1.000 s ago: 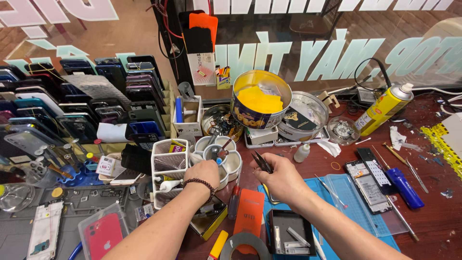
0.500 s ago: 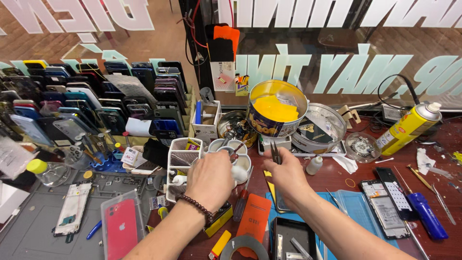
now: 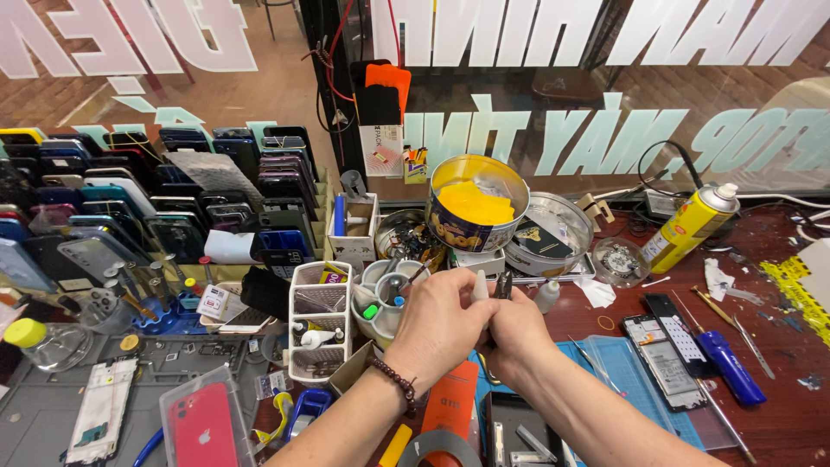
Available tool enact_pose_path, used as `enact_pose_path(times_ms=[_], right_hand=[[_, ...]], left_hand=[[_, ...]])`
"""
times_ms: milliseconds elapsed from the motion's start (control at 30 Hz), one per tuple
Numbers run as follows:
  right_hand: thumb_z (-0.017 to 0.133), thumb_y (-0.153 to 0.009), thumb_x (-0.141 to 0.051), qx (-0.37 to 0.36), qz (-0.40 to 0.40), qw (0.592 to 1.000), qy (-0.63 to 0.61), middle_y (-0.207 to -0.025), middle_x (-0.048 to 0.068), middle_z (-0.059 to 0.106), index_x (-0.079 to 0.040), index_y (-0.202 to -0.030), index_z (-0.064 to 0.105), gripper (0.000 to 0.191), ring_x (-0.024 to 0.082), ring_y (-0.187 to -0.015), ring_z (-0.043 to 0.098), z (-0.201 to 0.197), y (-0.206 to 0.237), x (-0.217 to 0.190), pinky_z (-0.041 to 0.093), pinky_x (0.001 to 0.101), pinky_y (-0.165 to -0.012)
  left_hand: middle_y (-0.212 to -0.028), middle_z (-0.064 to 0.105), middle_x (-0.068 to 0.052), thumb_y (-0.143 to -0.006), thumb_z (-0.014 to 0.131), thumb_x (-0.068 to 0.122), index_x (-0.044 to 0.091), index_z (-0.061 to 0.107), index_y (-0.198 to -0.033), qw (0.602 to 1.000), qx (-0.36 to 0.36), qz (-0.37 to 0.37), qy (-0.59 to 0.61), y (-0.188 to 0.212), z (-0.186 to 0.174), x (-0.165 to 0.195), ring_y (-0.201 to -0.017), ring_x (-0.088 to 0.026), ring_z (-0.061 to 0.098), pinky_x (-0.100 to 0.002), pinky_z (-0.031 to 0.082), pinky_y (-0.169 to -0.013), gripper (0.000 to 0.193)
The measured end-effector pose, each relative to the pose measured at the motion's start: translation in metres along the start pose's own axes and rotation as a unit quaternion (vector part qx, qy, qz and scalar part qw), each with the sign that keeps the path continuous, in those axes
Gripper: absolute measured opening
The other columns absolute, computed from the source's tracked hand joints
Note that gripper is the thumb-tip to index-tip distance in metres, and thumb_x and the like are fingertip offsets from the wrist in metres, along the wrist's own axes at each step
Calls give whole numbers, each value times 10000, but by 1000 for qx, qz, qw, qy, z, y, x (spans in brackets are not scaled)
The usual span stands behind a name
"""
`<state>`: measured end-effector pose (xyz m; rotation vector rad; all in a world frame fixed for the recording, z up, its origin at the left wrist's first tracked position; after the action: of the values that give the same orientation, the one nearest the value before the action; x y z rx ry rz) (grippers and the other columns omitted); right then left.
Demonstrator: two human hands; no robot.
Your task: The person uses tweezers to peel a yellow sticker from a small electronic component, then retrieves a tube of flux and applies it to the component. The person then uses a soldering iron to heat the component and repositions it on the workbench.
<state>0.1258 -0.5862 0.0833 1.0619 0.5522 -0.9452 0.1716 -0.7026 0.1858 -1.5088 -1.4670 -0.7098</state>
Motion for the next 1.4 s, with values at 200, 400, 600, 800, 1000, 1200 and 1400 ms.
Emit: enact_pose_path(times_ms=[200, 400, 600, 800, 1000, 1200, 1400], right_hand=[[556, -894, -6, 19, 3, 1000, 13, -725, 26, 601, -103, -1032, 675, 207, 88, -479, 376, -1, 13, -4, 264, 247, -418], [478, -882, 34, 52, -9, 998, 17, -765, 30, 607, -94, -1018, 642, 249, 77, -501, 396, -22, 21, -7, 256, 234, -413], [469, -941, -32, 64, 20, 998, -4, -754, 7, 554, -105, -961, 596, 148, 70, -498, 389, -53, 26, -9, 229, 239, -397], [554, -940, -91, -9, 84, 996, 20, -736, 12, 549, -99, -956, 576, 29, 71, -539, 446, -98, 42, -27, 292, 227, -441], [607, -912, -37, 75, -125, 974, 176, -799, 56, 619, -115, -1068, 592, 175, 125, -661, 583, -180, 56, -114, 381, 288, -525], [544, -949, -23, 75, -452, 816, 354, -899, 40, 662, -49, -1081, 573, 138, 135, -786, 703, -279, 103, -251, 559, 328, -676], [567, -894, 24, 91, -552, 674, 482, -1021, 141, 617, -27, -1087, 573, 199, 297, -873, 670, -399, 148, -327, 532, 400, -765]], left_hand=[[-965, 730, -139, -788, 792, 217, 90, 803, -1064, 998, -60, 36, 3, 4, 1, -10, -802, -230, 737, -350, 590, -746, 304], [-964, 784, -79, -809, 716, 171, 101, 723, -1175, 981, -161, 23, 105, 17, 13, -6, -814, -168, 763, -321, 606, -741, 373], [-947, 778, -77, -848, 720, 172, 84, 729, -1119, 981, -154, 60, 104, 24, 27, 15, -839, -157, 755, -318, 593, -765, 286], [-943, 763, -94, -884, 682, 172, 53, 667, -1075, 979, -174, 18, 107, 22, 74, 30, -811, -177, 751, -332, 589, -746, 225], [-945, 751, -56, -918, 672, 180, 25, 624, -1097, 974, -174, 5, 145, 4, 166, 56, -832, -108, 738, -302, 600, -721, 242], [-878, 733, -50, -888, 725, 174, 24, 661, -1066, 969, -188, -15, 158, -1, 328, 128, -747, -87, 686, -260, 581, -649, 242], [-885, 748, -34, -917, 685, 165, -7, 675, -1015, 953, -200, -43, 224, 3, 485, 217, -698, -54, 645, -242, 542, -590, 199]])
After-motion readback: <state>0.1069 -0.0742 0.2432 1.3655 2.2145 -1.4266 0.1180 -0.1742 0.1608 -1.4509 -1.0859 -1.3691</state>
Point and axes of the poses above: each hand's wrist, its own y-axis away from the middle knuckle, its own z-axis out of the palm, x = y × z, the point moved 6 cm from there along -y, towards the middle knuckle
